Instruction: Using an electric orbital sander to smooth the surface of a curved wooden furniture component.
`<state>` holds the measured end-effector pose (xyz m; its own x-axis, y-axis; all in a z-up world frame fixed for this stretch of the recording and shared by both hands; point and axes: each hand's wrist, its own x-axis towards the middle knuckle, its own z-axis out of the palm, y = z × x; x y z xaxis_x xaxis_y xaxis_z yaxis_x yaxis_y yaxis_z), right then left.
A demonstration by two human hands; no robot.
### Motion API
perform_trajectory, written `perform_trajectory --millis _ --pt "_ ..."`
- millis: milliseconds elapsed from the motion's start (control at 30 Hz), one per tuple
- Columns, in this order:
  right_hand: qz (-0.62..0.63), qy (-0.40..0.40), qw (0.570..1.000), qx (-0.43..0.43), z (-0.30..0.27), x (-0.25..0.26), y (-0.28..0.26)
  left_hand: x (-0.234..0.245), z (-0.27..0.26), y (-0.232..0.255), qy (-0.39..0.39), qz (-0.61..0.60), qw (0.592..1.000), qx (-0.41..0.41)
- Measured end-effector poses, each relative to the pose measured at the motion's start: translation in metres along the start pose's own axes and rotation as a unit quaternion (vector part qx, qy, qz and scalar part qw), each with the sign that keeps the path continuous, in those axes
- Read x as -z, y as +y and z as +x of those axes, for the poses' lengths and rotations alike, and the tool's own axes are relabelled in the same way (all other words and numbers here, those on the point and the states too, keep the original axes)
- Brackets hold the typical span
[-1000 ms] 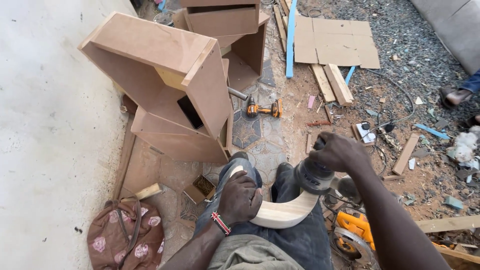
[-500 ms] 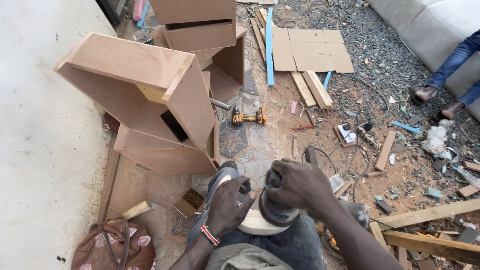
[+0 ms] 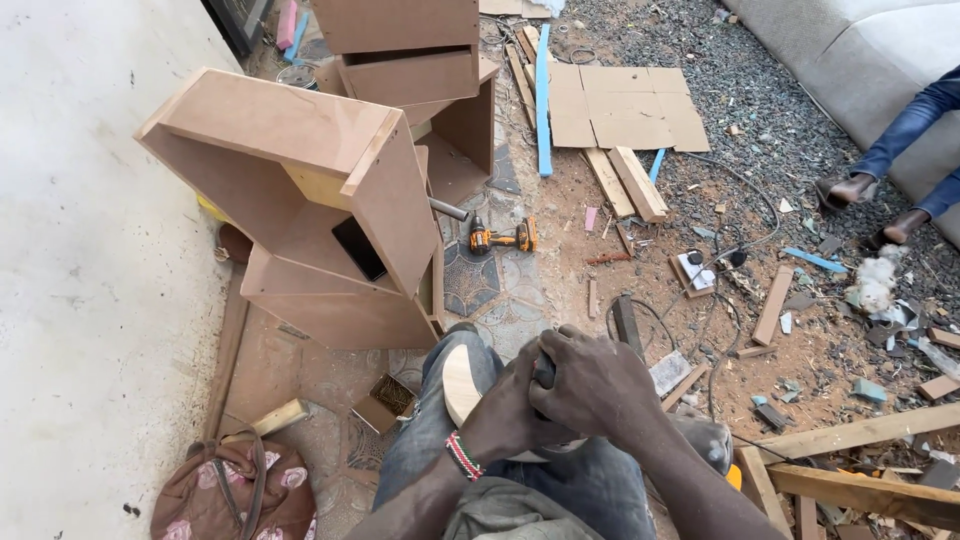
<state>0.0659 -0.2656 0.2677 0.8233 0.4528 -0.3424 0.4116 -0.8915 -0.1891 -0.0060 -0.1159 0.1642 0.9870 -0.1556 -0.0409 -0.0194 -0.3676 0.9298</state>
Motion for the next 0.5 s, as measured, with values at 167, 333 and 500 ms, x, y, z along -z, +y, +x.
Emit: perform_trajectory --millis 167,333,500 --pt "-0.012 0.046 0.999 0.025 -0.009 -0.016 -0.004 -0.010 -0.008 -0.027 0.041 0.102 0.989 -0.099" --pt "-0.009 0.059 0.997 0.056 -0.002 -0.025 -0.026 0.007 -0.020 -0.043 0.036 0.107 0.991 -0.067" --pt "0.018 0.049 0.996 0.070 0.001 -0.022 -0.053 0.037 -0.030 -0.042 0.025 0.083 0.996 0.025"
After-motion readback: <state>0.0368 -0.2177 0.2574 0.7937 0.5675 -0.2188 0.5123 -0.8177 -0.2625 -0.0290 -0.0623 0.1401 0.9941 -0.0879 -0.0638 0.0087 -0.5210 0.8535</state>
